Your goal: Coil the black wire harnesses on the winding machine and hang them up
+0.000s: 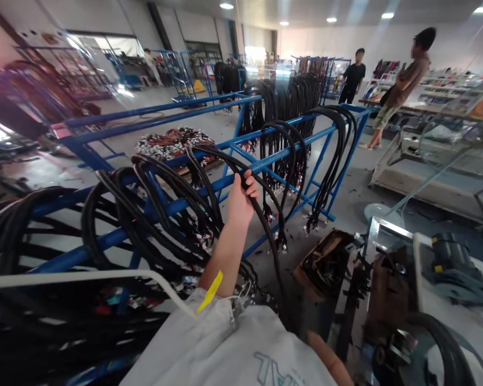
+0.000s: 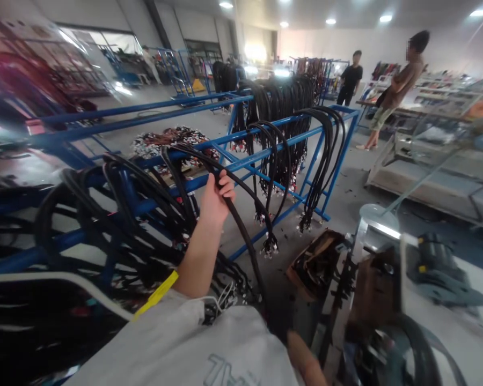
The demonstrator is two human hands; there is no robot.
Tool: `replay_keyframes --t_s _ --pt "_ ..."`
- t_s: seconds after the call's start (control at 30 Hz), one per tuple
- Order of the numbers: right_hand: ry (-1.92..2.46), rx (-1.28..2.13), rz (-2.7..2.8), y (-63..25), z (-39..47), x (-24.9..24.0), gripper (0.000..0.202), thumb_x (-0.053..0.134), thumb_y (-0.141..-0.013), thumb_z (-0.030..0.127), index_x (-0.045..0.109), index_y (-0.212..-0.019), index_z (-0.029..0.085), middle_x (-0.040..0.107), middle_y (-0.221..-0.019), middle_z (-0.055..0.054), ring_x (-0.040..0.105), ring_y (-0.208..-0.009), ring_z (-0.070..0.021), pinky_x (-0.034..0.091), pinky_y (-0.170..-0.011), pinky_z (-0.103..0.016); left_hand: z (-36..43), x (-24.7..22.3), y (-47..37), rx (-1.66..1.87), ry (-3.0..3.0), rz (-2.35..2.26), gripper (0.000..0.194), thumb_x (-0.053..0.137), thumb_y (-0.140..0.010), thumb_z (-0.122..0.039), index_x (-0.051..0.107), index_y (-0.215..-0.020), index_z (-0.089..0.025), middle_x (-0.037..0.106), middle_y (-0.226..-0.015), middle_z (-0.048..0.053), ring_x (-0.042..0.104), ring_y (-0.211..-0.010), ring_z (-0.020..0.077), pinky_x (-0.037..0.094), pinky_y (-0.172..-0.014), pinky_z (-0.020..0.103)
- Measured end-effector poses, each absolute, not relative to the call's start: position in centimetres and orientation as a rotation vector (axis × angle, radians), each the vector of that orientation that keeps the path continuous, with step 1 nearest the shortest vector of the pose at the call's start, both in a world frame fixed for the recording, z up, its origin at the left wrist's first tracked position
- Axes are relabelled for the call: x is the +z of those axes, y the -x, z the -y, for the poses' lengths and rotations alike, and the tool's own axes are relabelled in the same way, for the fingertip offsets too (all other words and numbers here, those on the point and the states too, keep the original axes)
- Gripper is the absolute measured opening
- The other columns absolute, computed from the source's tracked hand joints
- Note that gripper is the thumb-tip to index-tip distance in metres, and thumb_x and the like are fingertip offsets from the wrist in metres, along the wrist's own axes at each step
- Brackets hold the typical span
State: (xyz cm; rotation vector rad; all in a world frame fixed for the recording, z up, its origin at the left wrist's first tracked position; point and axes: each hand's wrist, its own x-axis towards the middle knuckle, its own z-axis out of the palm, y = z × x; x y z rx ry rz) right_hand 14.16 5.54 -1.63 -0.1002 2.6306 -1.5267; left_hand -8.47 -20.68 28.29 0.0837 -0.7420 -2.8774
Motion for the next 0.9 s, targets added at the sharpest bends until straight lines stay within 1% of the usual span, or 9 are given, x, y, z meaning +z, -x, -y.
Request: replay_keyframes --t_s 0.13,0.23,0.3,0.37,0.47,0.57,0.7,0.8,0.9 --pt "0.451 -1.72 -2.788 -3.1 -0.2 11.2 0.039 0.036 -0.092 0.039 0.067 -0.105 0.019 0.069 -0.105 -0.014 0.065 -0.101 -0.0259 0.051 -0.093 -0.043 20.4 27.9 8.2 -2.867 -0.057 0.675 0.032 0.048 -0.099 -0.034 0.052 -0.074 -0.015 0.028 -0.053 -0.009 0.025 -0.036 0.0016 0.023 -0.033 0.01" --pt "1.069 -1.621 -2.973 6.4 7.4 23.4 0.041 0.034 -0.099 0.035 0.057 -0.125 0.014 0.059 -0.127 -0.017 0.053 -0.123 -0.0238 0.041 -0.106 -0.04 20.3 27.5 8.2 -2.837 -0.09 0.713 0.033 0.047 -0.099 -0.033 0.051 -0.072 -0.015 0.029 -0.052 -0.009 0.026 -0.036 0.0015 0.022 -0.033 0.01" --pt "1.207 -1.266 -3.104 11.1 13.0 29.2 0.041 0.044 -0.098 0.039 0.056 -0.125 0.01 0.059 -0.125 -0.02 0.052 -0.123 -0.028 0.04 -0.105 -0.042 20.6 27.5 8.6 -2.809 -0.169 0.756 0.035 0.049 -0.098 -0.033 0.047 -0.068 -0.015 0.029 -0.05 -0.01 0.025 -0.035 0.0015 0.021 -0.033 0.009" --pt "1.239 -0.869 -3.072 14.7 17.2 32.7 0.041 0.047 -0.098 0.043 0.061 -0.114 0.008 0.066 -0.108 -0.021 0.06 -0.109 -0.0292 0.045 -0.097 -0.04 21.3 27.7 8.9 -2.831 -0.193 0.798 0.036 0.053 -0.096 -0.033 0.044 -0.066 -0.016 0.028 -0.049 -0.01 0.024 -0.035 0.0011 0.019 -0.033 0.009" --pt "1.039 -0.692 -3.09 19.5 18.6 34.8 0.044 0.044 -0.101 0.044 0.064 -0.106 0.005 0.069 -0.091 -0.016 0.065 -0.09 -0.0226 0.049 -0.082 -0.03 22.5 28.1 7.8 -2.943 -0.137 0.84 0.034 0.054 -0.096 -0.035 0.047 -0.069 -0.015 0.028 -0.049 -0.011 0.021 -0.034 0.0007 0.015 -0.032 0.009" --pt "0.526 -0.777 -3.323 24.0 15.1 35.8 0.048 0.037 -0.104 0.038 0.06 -0.111 -0.004 0.068 -0.093 -0.019 0.063 -0.093 -0.02 0.047 -0.082 -0.027 23.0 27.0 3.3 -3.028 -0.018 0.827 0.042 0.056 -0.093 -0.046 0.043 -0.065 -0.018 0.023 -0.046 -0.011 0.018 -0.032 0.0021 0.014 -0.031 0.011" --pt "0.216 -0.752 -3.428 28.7 10.8 36.3 0.046 0.031 -0.104 0.028 0.061 -0.108 -0.007 0.064 -0.102 -0.029 0.063 -0.103 -0.0262 0.046 -0.087 -0.034 21.7 23.6 -2.4 -3.299 0.447 1.101 0.059 0.054 -0.081 -0.072 0.043 -0.058 -0.019 0.032 -0.044 -0.007 0.031 -0.035 0.0059 0.033 -0.036 0.019" --pt "0.236 -0.696 -3.48 30.6 10.0 35.4 0.034 0.045 -0.098 0.028 0.064 -0.108 0.001 0.064 -0.107 -0.027 0.062 -0.106 -0.0306 0.045 -0.092 -0.039 20.7 23.7 -0.6 -3.088 0.379 1.362 0.045 0.075 -0.072 -0.057 0.06 -0.075 -0.014 0.058 -0.066 0.002 0.058 -0.062 0.0125 0.048 -0.059 0.023" --pt "0.518 -0.973 -3.489 30.0 8.6 33.1 0.03 0.048 -0.091 0.023 0.062 -0.112 0.006 0.064 -0.113 -0.024 0.058 -0.111 -0.0303 0.044 -0.097 -0.04 20.3 25.1 3.6 -3.011 0.096 1.166 0.042 0.075 -0.074 -0.051 0.061 -0.09 -0.015 0.056 -0.07 -0.002 0.052 -0.057 0.0079 0.045 -0.055 0.019"
